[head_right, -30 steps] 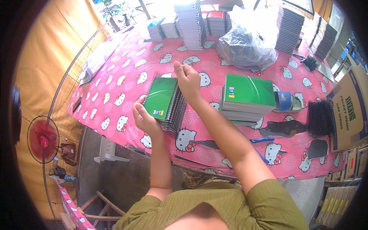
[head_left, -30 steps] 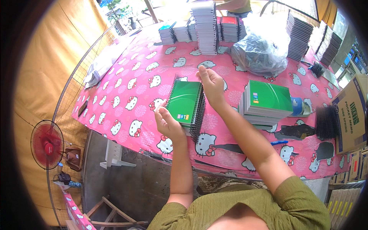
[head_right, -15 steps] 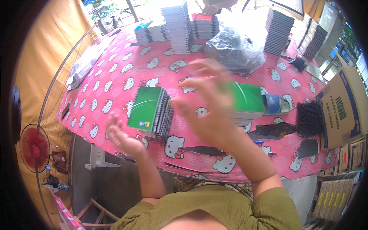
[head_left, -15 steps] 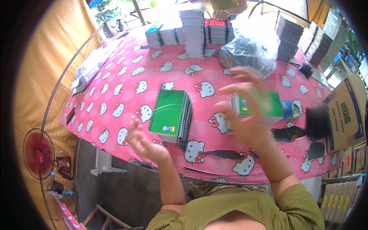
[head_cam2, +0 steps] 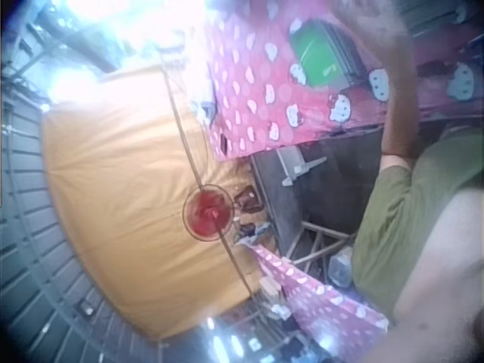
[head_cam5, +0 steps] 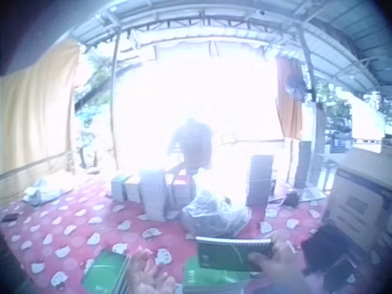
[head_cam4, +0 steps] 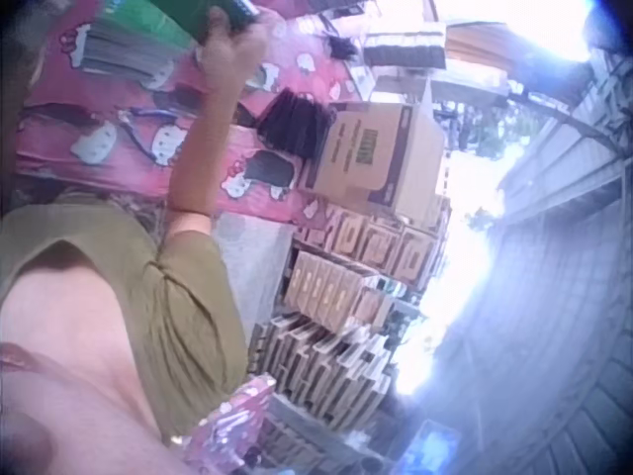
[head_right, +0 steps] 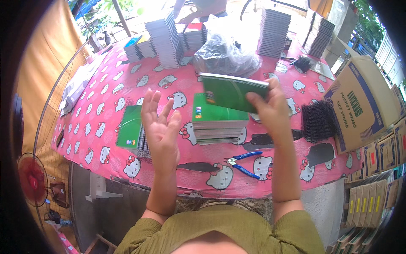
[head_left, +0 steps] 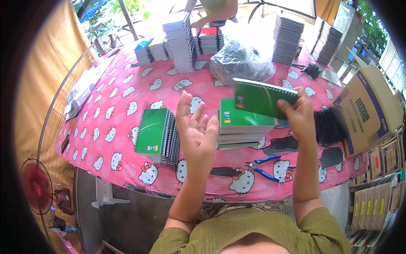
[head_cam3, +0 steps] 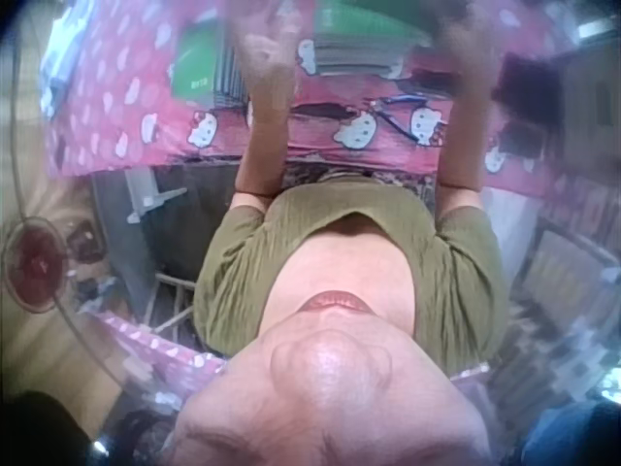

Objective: The person manually inserts a wire spiral into the pre-punched holes of a green notebook cover and a stack of paper, then uses a pair of pliers to crimp the ends of the wire.

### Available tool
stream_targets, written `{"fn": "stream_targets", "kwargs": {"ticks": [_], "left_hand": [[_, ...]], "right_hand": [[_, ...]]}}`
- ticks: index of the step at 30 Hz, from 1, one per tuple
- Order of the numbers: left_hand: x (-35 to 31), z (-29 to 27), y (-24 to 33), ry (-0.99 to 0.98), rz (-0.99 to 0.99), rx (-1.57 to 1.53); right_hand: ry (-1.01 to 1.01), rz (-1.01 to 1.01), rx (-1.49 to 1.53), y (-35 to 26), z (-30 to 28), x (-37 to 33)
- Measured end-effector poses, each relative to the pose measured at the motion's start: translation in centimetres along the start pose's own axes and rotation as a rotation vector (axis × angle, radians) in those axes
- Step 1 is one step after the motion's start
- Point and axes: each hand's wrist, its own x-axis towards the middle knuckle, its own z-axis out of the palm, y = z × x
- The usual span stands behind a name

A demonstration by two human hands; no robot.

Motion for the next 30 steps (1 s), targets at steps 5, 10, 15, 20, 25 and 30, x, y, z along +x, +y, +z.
{"fn": "stream_targets", "kwargs": {"ticks": [5,10,15,20,25,30], "left_hand": [[1.4,1.5,-3.3,-0.277,0.170,0.485],[1.7,5.5,-0.9,-0.216,0.417,0.951],[3.7,6.1,-2.0,-0.302,0.409,0.774],[4.3,6.4,-1.7,-0.367,0.344,0.786],[4.1,6.3,-1.4,-0.338,0.319,0.751],[3.8,6.7,-1.7,-0.275,0.402,0.736]], "right_hand": [[-0.038,-0.278,0.023,0.9,4.0,-1.1],[-0.091,-0.307,0.083,1.3,3.0,-1.3],[0.143,-0.329,-0.459,5.8,-7.4,2.3],[0.381,0.254,-1.084,18.8,-17.2,3.0],[0.336,0.271,-1.012,19.5,-18.0,3.6],[0.264,0.275,-1.150,17.8,-17.5,4.7]]}}
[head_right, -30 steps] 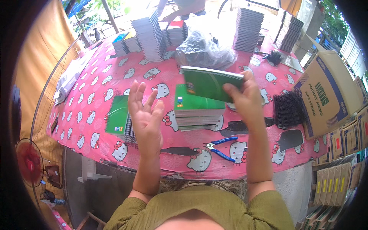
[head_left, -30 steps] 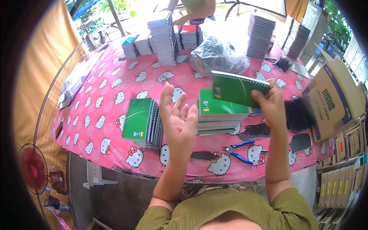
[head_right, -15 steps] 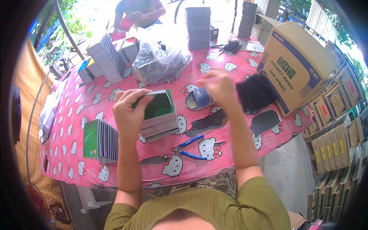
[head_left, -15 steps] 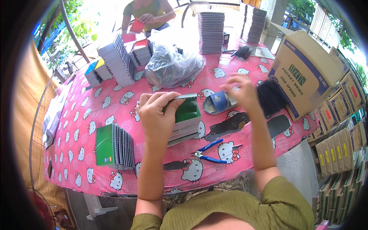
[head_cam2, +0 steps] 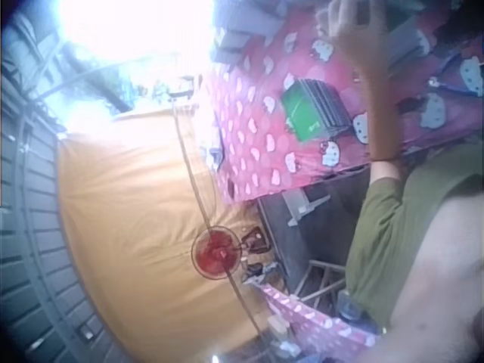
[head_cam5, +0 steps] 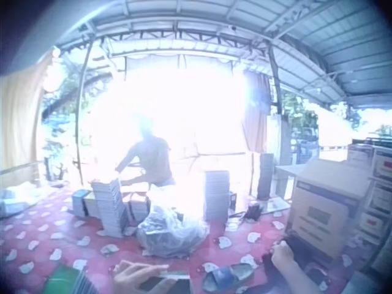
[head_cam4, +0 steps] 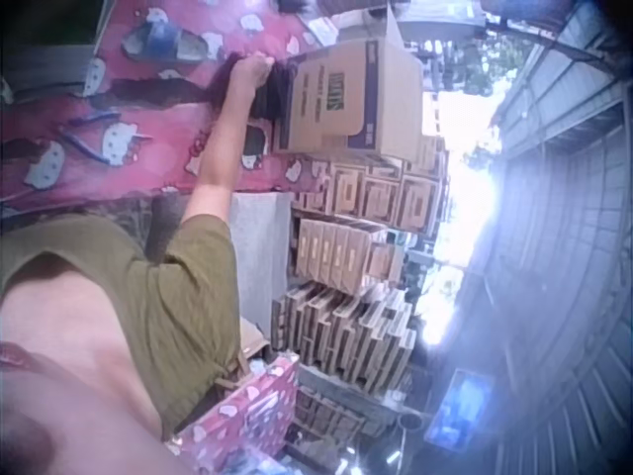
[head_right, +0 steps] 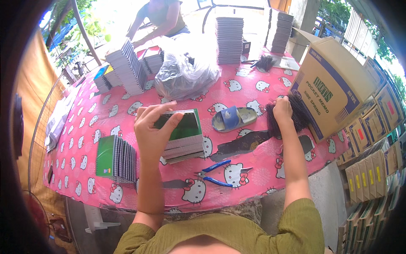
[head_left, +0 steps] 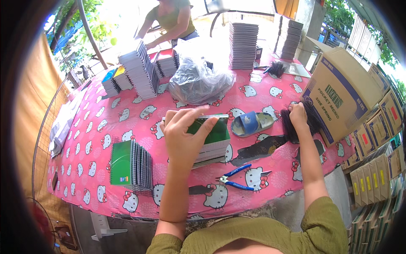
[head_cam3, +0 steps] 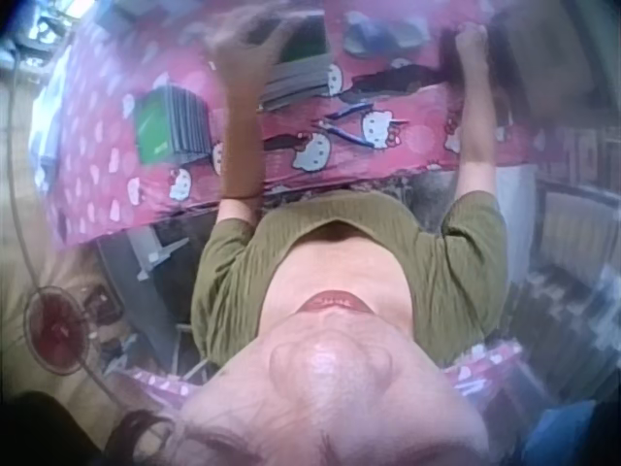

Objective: The person manually inserts a wire spiral into the pre-punched holes of a green notebook cover and a stack of paper, then uses a pair of pliers to crimp the ends of the wire.

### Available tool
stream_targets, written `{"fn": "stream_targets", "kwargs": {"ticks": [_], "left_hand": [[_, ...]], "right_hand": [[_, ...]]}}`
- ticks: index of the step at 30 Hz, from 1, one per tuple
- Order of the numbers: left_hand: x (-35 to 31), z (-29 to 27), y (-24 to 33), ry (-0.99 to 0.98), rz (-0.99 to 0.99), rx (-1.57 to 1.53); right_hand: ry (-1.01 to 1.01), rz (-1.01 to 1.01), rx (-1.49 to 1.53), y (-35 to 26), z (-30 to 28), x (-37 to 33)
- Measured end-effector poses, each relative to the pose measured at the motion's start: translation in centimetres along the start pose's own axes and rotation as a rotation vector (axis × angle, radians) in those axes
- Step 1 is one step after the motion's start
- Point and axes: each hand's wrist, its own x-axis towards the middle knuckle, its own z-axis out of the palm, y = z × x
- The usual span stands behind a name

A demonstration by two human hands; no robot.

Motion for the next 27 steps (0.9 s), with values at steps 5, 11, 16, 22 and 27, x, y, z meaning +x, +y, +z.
{"fn": "stream_targets", "kwargs": {"ticks": [5,11,16,22,27], "left_hand": [[-0.4,0.6,-1.0,0.039,-0.020,-0.008],[-0.3,0.6,-1.3,0.045,0.038,-0.056],[0.0,0.6,-1.2,0.034,0.055,-0.037],[-0.3,0.9,-0.9,0.089,0.036,0.011],[-0.3,0.8,-0.7,0.071,0.059,0.016]], "right_hand": [[-0.095,-0.457,0.780,-10.6,-8.0,-6.2],[-0.110,-0.697,1.085,-16.5,-13.7,-10.2],[-0.028,-0.732,1.026,-17.7,-14.3,-9.9],[-0.272,-0.744,1.061,-18.0,-14.5,-8.6],[-0.288,-0.924,0.989,-17.7,-14.3,-7.5]]}}
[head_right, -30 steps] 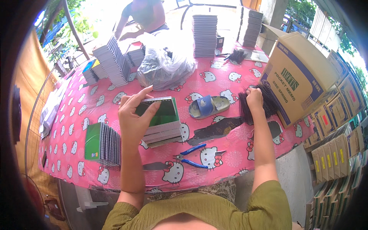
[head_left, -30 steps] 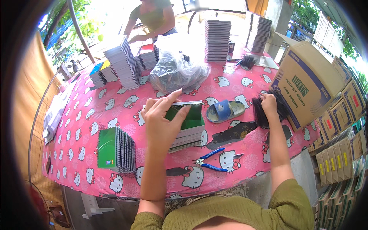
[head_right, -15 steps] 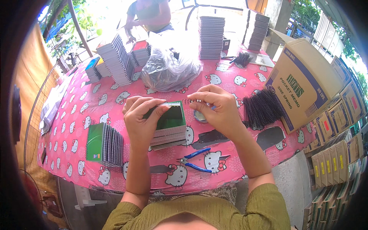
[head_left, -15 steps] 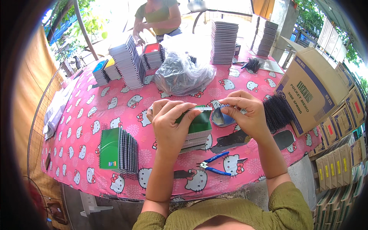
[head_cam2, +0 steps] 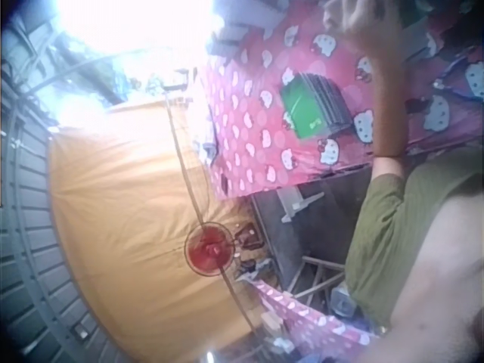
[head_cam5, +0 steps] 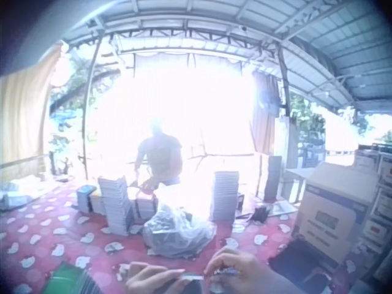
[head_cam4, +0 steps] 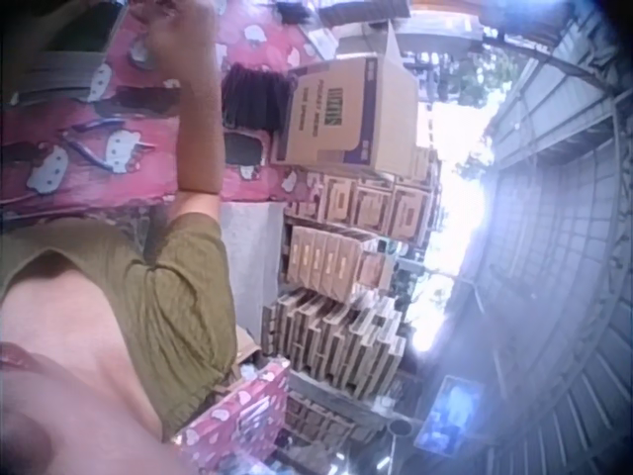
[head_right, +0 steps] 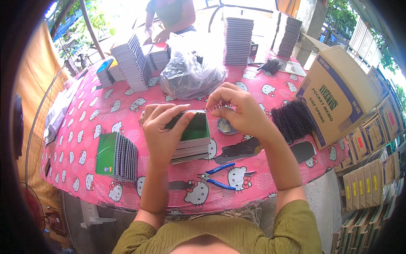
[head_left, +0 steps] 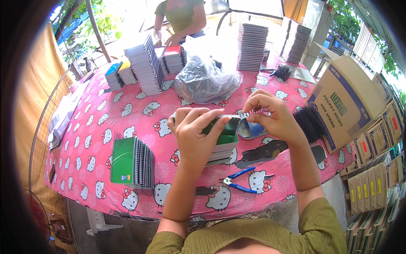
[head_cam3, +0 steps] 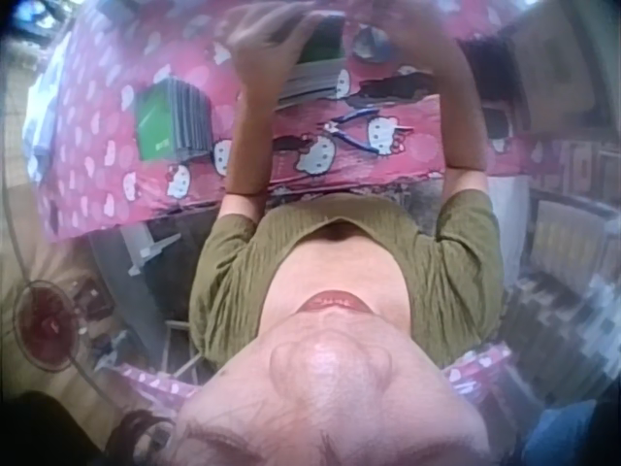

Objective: The person manually inserts a wire spiral into the pre-punched holes of a green notebook cover and a stack of paper, then uses a pair of pliers to crimp the ends of the wire.

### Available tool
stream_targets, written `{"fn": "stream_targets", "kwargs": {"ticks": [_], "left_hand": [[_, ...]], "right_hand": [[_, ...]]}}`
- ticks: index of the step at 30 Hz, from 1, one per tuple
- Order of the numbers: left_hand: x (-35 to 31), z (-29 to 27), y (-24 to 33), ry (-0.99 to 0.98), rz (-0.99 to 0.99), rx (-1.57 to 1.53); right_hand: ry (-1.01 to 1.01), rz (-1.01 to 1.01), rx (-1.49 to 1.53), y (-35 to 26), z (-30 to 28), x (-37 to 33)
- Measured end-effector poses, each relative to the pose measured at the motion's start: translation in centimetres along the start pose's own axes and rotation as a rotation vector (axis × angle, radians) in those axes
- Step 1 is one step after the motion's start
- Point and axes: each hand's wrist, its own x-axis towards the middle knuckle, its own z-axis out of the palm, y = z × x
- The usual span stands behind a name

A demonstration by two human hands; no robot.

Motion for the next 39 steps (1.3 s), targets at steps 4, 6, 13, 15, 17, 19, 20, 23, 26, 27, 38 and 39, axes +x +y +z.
{"fn": "stream_targets", "kwargs": {"ticks": [4,6,13,15,17,19,20,23,26,27,38,39], "left_hand": [[0.0,0.1,-0.1,0.016,0.009,0.014],[-0.2,0.4,-0.5,0.028,0.000,0.014],[0.0,-0.2,-0.5,-0.038,-0.036,-0.034],[-0.1,-0.2,-0.5,-0.046,-0.033,-0.010],[-0.2,-0.2,-0.5,-0.048,-0.036,-0.018],[-0.2,-0.3,-0.5,-0.036,-0.035,-0.014],[-0.2,-0.6,-0.3,-0.035,-0.035,-0.013],[-0.4,-1.1,-0.6,-0.045,-0.047,-0.005],[-0.1,-1.2,-0.1,-0.063,-0.026,-0.036],[0.2,-0.9,-0.1,-0.041,-0.012,-0.044],[0.3,-0.6,-0.9,-0.031,-0.005,-0.074],[0.1,-0.8,-1.0,-0.041,-0.017,-0.066]], "right_hand": [[-0.115,0.096,0.000,-0.4,-0.3,0.4],[-0.130,0.085,-0.053,-0.9,-0.2,0.2],[0.116,0.067,-0.244,-2.1,2.1,0.0],[0.006,0.080,-0.274,-2.1,1.7,0.2],[-0.007,0.084,-0.279,-2.7,1.8,0.6],[0.000,0.122,-0.336,-3.2,2.1,0.6],[-0.066,0.084,-0.367,-2.6,2.1,0.4],[0.078,0.201,-0.145,-2.0,0.1,0.7],[0.087,0.350,-0.463,7.9,-4.7,-2.2],[-0.093,0.420,-0.576,11.5,-5.1,-4.3],[0.099,0.339,-0.191,16.4,-2.3,-5.0],[0.187,0.339,0.185,14.0,-2.2,-3.3]]}}
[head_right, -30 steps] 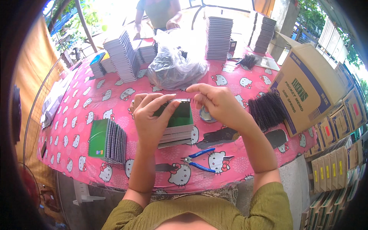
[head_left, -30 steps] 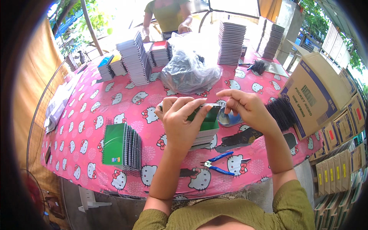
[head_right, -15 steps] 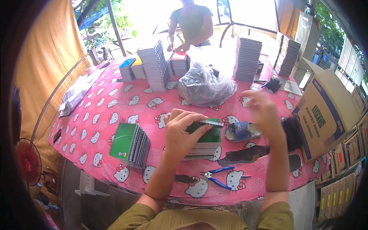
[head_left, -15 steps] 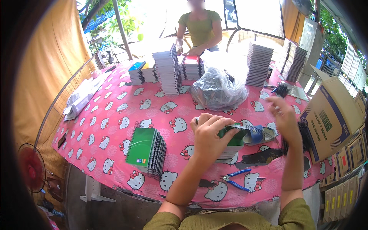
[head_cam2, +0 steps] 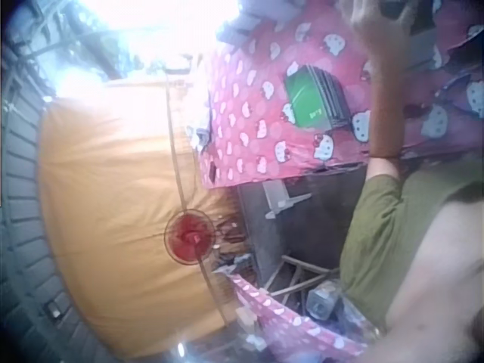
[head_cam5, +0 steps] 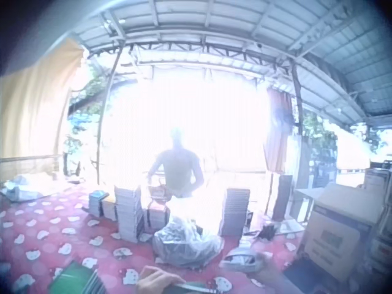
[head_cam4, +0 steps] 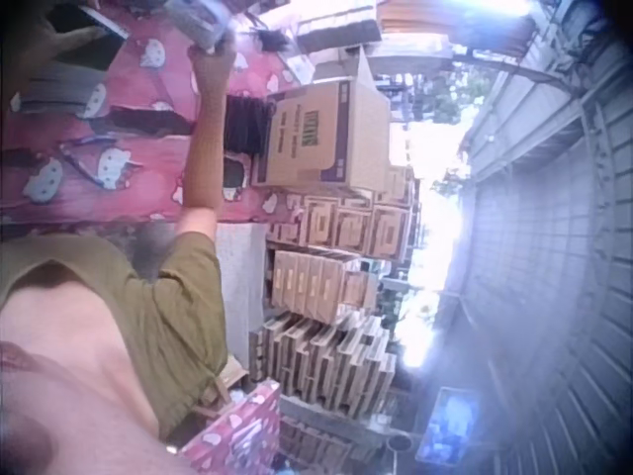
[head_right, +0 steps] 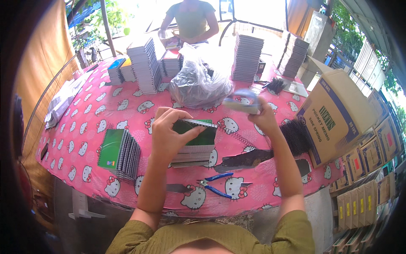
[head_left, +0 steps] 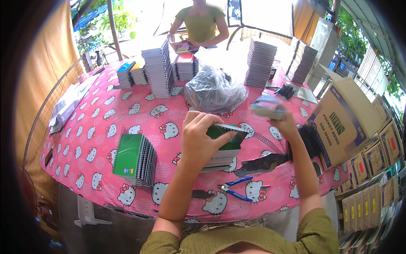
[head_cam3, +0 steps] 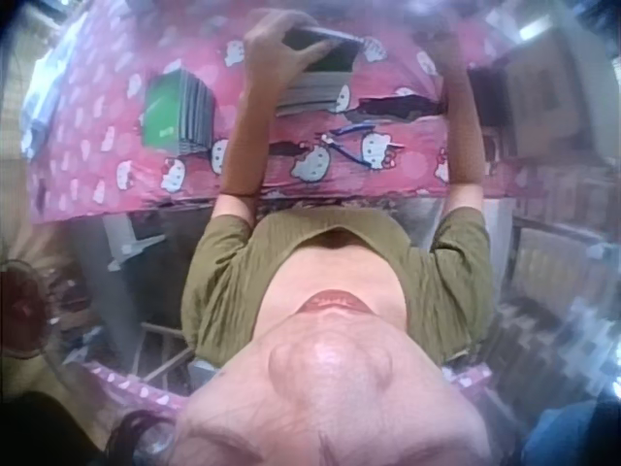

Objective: The person manually inserts a wire spiral into the pre-punched holes of a green notebook cover and a stack of paper, then uses a pair of pliers to crimp the ends of the wire.

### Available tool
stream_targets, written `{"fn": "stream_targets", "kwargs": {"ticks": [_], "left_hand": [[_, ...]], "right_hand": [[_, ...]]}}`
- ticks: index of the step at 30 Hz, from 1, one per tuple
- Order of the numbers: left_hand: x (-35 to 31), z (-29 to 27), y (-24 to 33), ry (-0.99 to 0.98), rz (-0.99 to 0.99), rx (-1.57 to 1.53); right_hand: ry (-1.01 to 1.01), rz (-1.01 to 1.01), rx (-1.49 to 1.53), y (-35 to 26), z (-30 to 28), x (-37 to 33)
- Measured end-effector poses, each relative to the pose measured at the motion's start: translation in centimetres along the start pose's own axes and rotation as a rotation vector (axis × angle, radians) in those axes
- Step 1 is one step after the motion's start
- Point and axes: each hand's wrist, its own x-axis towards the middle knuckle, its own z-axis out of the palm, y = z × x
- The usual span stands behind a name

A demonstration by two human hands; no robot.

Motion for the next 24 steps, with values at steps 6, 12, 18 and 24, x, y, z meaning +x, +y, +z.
{"fn": "stream_targets", "kwargs": {"ticks": [6,12,18,24], "left_hand": [[0.6,0.3,0.4,-0.017,-0.037,0.015],[0.6,0.6,0.6,-0.036,-0.081,-0.013],[0.5,0.0,0.9,-0.073,-0.139,-0.025],[-0.1,-0.4,-0.8,0.110,-0.059,-0.035]], "right_hand": [[-0.286,-0.196,-0.242,-7.9,1.8,1.8],[-0.398,-0.118,-0.198,-9.4,1.4,1.7],[-0.292,-0.172,0.077,-10.7,2.6,0.9],[-0.289,-0.227,0.153,-9.9,4.2,1.9]]}}
